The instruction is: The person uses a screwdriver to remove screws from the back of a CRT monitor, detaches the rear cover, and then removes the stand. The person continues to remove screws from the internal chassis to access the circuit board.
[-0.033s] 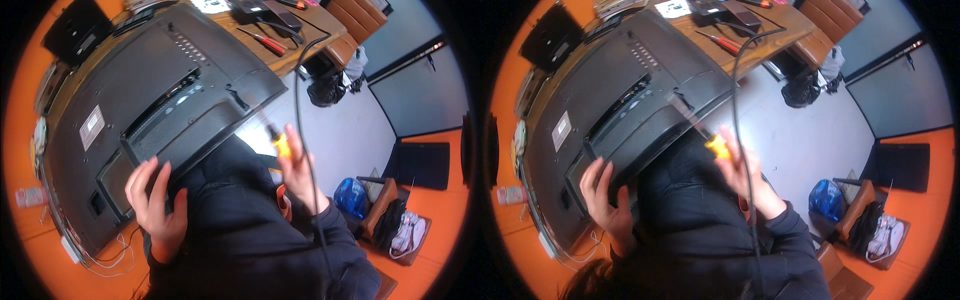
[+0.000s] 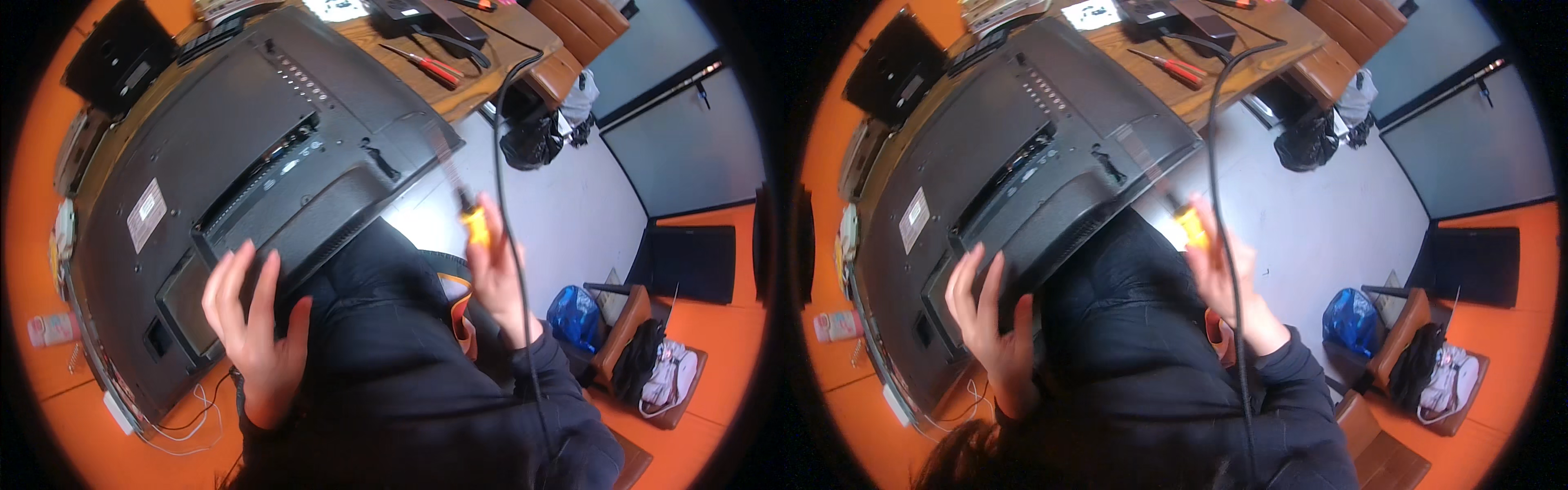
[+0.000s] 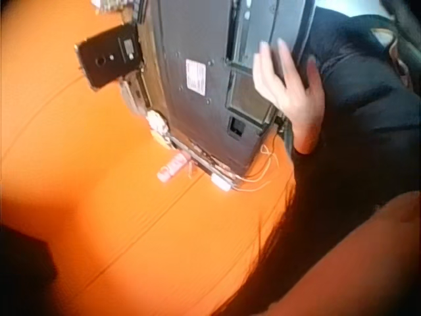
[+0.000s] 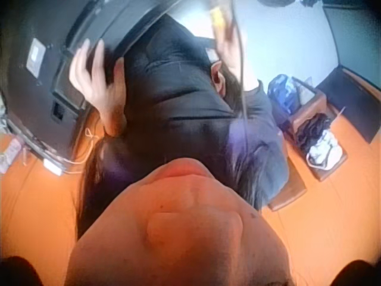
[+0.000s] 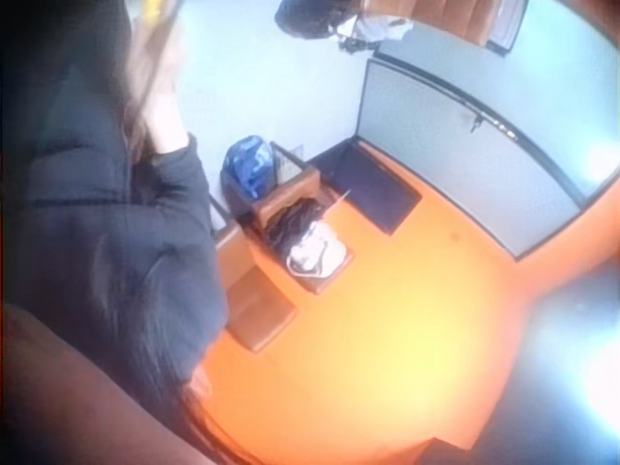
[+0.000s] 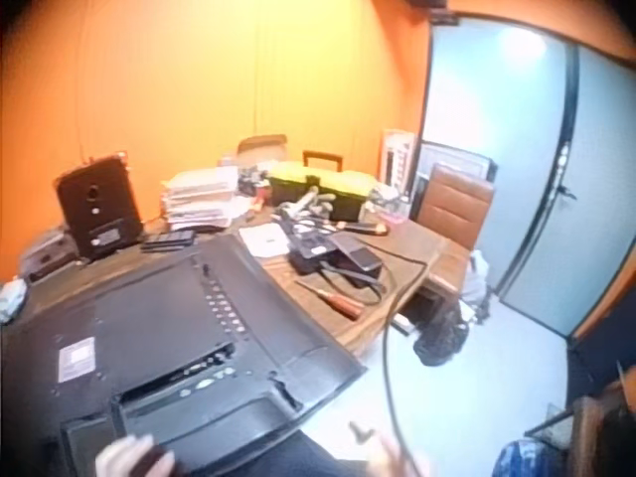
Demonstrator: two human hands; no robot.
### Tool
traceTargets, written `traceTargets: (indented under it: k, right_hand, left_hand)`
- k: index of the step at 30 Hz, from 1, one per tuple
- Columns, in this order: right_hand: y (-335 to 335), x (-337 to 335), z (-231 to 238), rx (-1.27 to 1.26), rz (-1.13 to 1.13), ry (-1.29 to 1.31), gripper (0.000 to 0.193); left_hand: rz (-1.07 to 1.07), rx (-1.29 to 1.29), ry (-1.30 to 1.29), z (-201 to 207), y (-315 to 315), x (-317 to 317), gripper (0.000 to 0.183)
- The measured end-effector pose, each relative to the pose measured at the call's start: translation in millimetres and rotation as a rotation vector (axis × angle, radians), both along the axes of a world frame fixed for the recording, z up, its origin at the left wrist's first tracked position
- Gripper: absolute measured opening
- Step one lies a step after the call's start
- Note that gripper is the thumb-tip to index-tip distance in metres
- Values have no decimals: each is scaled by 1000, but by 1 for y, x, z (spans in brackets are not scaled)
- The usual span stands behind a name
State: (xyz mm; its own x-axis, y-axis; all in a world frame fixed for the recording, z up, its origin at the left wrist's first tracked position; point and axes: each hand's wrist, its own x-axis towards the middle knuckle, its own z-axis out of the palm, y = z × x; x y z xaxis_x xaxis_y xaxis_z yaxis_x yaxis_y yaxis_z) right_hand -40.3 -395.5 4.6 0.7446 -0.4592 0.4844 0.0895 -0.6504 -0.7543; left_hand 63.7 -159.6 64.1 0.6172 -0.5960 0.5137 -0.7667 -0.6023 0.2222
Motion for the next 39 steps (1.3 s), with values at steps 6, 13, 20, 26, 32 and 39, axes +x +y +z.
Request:
traceTargets:
  k: [6, 13, 20, 26, 32, 39]
  right_hand:
    - [-53, -14, 1, 18, -108, 148, 36]
    - [-74, -24, 10, -180, 1, 151, 31]
    - [-76, -9, 28, -257, 119, 127, 29]
    - [-71, 22, 85, -449, 277, 358, 25]
    - [-39, 54, 127, -741, 322, 562, 19]
    - [1, 29, 105, -855, 126, 651, 33]
  left_hand:
    - [13, 141, 162, 7, -39, 24, 64]
    - [66, 131, 173, -3, -50, 26, 62]
    - [141, 150, 101, -9, -55, 28, 56]
    - [156, 139, 28, -16, -54, 28, 55]
    - [149, 146, -20, -22, -50, 28, 60]
    - [163, 201, -54, -26, -48, 29, 63]
